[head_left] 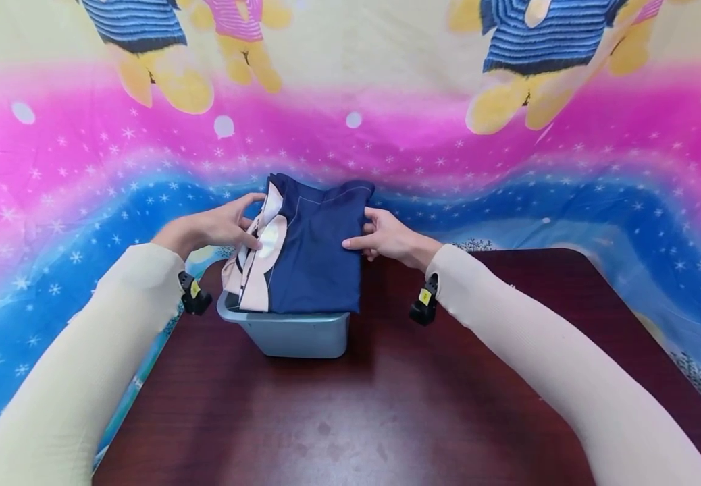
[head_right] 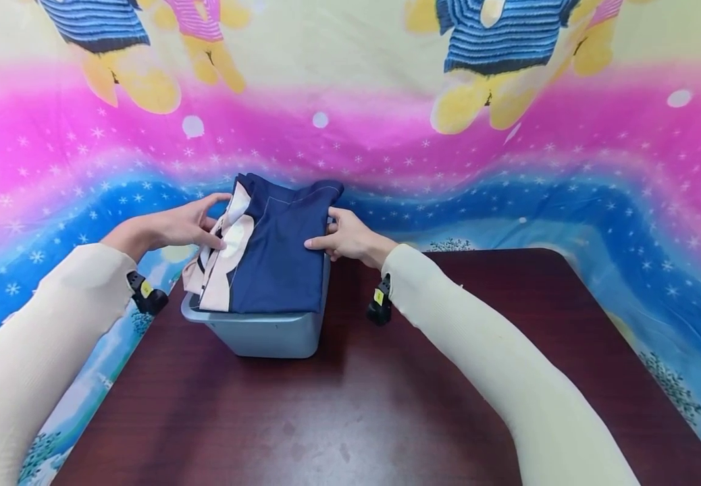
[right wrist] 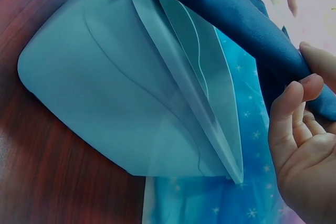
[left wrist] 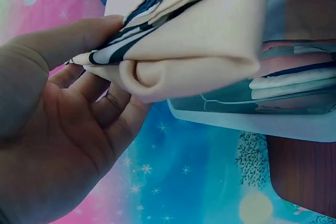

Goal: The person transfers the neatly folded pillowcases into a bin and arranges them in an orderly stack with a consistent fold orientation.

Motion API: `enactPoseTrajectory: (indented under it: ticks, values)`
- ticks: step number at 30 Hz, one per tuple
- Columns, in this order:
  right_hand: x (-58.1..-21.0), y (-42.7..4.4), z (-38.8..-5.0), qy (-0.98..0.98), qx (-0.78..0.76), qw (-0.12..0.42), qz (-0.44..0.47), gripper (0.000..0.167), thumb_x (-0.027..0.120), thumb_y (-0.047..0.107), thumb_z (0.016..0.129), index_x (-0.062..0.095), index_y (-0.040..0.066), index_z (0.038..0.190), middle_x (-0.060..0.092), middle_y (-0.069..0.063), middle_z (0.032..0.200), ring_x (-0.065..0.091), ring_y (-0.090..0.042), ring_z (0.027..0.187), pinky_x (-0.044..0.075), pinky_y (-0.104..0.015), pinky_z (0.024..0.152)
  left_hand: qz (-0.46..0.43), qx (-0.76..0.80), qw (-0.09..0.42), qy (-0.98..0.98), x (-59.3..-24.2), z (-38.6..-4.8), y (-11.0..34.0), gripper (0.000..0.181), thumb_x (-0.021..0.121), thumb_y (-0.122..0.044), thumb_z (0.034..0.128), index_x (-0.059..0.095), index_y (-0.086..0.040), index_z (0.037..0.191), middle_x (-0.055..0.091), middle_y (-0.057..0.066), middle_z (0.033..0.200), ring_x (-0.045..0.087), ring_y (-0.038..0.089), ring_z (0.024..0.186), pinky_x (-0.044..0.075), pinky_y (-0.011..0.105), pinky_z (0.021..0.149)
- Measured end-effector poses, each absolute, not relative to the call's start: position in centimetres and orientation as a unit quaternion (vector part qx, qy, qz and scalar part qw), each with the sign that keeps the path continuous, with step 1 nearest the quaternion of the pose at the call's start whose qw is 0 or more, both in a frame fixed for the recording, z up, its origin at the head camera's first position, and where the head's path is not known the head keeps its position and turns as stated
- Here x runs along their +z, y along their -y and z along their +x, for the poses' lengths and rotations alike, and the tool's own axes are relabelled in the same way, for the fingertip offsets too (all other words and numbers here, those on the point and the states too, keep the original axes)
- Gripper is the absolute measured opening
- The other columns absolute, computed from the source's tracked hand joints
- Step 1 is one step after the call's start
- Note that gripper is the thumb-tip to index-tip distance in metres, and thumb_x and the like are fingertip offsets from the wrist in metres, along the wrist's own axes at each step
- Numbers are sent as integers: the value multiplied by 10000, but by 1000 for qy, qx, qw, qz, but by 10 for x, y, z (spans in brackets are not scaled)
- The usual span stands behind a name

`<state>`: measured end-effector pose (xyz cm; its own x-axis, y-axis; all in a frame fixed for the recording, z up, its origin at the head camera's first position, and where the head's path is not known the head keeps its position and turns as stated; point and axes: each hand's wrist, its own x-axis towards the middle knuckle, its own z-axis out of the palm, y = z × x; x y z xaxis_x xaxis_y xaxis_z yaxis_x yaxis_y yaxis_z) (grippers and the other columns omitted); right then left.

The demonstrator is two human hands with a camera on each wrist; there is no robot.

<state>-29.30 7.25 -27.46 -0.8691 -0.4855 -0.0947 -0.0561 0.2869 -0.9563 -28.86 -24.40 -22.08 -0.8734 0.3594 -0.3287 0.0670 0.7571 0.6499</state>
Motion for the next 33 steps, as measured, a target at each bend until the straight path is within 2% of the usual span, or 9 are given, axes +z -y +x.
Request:
enactPoseTrajectory:
  ticks: [9,17,20,28,33]
  values:
    - [-277,-60,-299,-771,-583,195,-168,568,706,156,950,425,123,1442,681,-81,981,506,-204,656,503,-318,681,114,318,213,-917,-218,-293,250,1022,648,-20,957,-99,-224,1625,452,323,1509,511,456,1354,372,636,1126]
    - [-286,-53,-300,-771,-581,200,-164,669,688,135,963,335,156,1531,672,-172,1255,545,-191,676,503,-324,678,111,308,210,-921,-221,-294,252,1011,633,3,959,-92,-218,1628,505,348,1440,555,466,1291,365,650,1121]
    - [-286,-50,-300,-773,-580,200,-161,694,683,134,966,305,160,1548,650,-170,1304,538,-190,683,504,-327,678,110,305,210,-922,-221,-296,252,1010,626,15,959,-94,-220,1628,517,349,1426,555,465,1290,355,652,1127]
    - [-284,-46,-301,-789,-564,186,-158,628,686,145,965,357,155,1500,653,-157,1294,542,-197,687,512,-300,664,101,303,202,-926,-223,-299,253,1033,641,2,955,-109,-230,1627,489,350,1454,501,479,1344,295,678,1153]
    - [-283,-43,-302,-803,-550,166,-162,665,700,159,957,352,171,1523,669,-155,1277,579,-197,690,547,-318,688,99,301,192,-929,-223,-301,253,1017,632,9,959,-102,-216,1627,499,347,1445,512,474,1333,335,657,1141]
